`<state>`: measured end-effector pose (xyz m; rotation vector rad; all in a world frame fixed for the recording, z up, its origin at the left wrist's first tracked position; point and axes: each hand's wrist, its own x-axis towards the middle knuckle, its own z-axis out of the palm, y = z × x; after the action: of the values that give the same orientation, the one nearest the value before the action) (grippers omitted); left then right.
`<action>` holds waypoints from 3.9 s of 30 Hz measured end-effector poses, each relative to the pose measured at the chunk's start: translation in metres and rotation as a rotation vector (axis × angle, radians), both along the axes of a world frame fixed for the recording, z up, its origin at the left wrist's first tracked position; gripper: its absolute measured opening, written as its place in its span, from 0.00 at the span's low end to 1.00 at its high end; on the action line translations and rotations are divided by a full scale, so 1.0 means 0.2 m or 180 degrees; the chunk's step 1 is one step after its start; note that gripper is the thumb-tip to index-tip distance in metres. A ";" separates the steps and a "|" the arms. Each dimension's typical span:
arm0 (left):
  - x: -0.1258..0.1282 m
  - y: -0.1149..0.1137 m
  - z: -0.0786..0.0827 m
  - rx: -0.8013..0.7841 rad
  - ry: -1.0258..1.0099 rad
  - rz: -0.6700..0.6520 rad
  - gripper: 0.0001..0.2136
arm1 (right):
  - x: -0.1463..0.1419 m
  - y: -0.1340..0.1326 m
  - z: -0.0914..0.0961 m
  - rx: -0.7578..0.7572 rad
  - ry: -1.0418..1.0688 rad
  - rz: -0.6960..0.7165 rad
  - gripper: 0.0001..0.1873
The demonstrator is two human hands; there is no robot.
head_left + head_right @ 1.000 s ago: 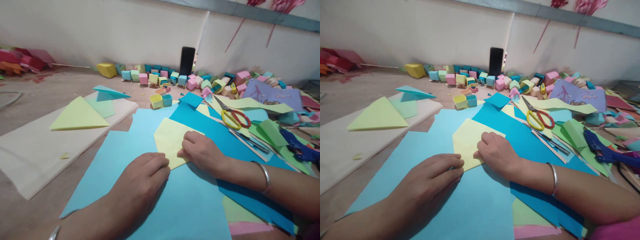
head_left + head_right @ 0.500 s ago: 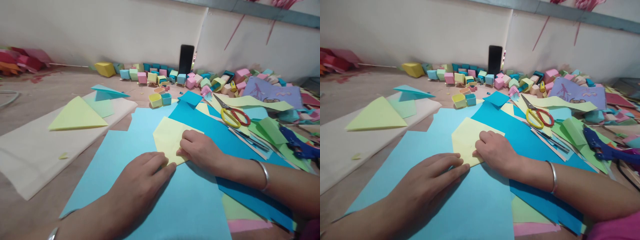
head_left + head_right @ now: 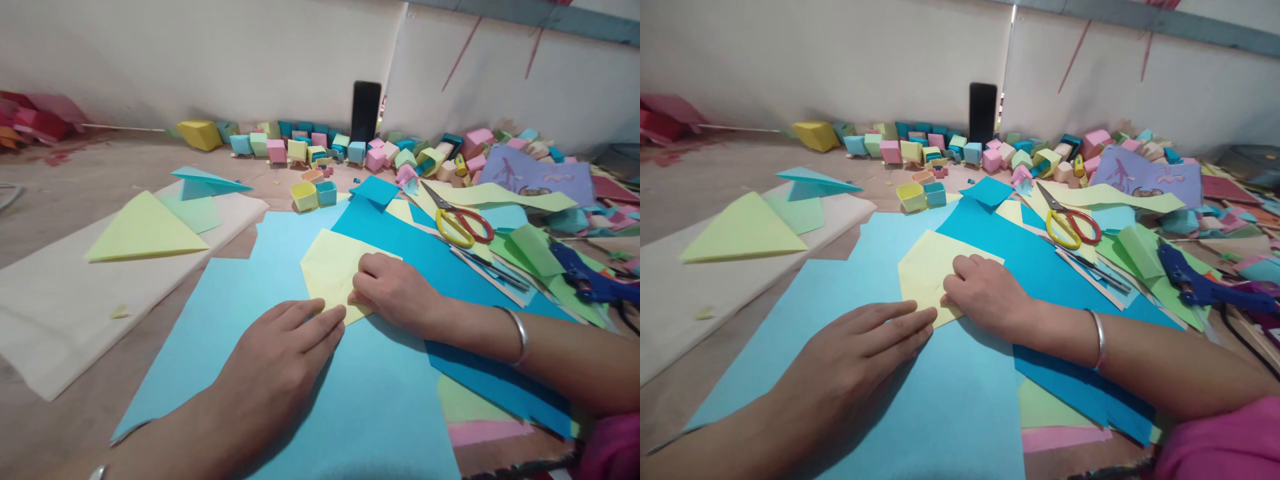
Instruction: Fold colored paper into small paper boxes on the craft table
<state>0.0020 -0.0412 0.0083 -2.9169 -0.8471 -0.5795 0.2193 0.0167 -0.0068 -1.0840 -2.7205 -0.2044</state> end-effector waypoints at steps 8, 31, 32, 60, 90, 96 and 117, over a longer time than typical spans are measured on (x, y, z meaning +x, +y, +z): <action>-0.01 0.00 -0.03 0.0077 0.0080 0.0048 0.16 | -0.03 -0.04 0.04 -0.0161 0.0303 -0.0111 0.21; 0.06 0.00 0.01 -0.0438 0.0377 0.0294 0.17 | 0.18 0.15 0.21 -0.2051 -0.0037 -0.0390 0.17; 0.06 0.00 0.01 -0.0412 0.0374 0.0291 0.15 | 0.18 0.15 0.21 -0.2054 -0.0033 -0.0386 0.17; -0.02 0.05 0.03 0.0028 0.0321 0.0481 0.10 | 0.18 0.17 0.20 -0.1783 0.0863 -0.0217 0.09; -0.06 0.05 0.03 -0.0295 0.0062 0.0828 0.10 | 0.16 0.11 0.12 0.0885 -0.0271 0.1654 0.12; -0.04 0.01 0.03 -0.0610 -0.0036 0.0820 0.08 | 0.11 0.10 0.07 -0.0323 0.0703 0.1880 0.10; -0.01 -0.02 -0.01 -0.0879 -0.0395 0.0859 0.12 | -0.01 0.02 0.03 -0.0464 0.0024 -0.0196 0.18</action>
<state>-0.0008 -0.0443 0.0064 -2.9452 -1.4140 -0.6727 0.2178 0.0203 -0.0010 -1.2050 -2.7336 -0.0111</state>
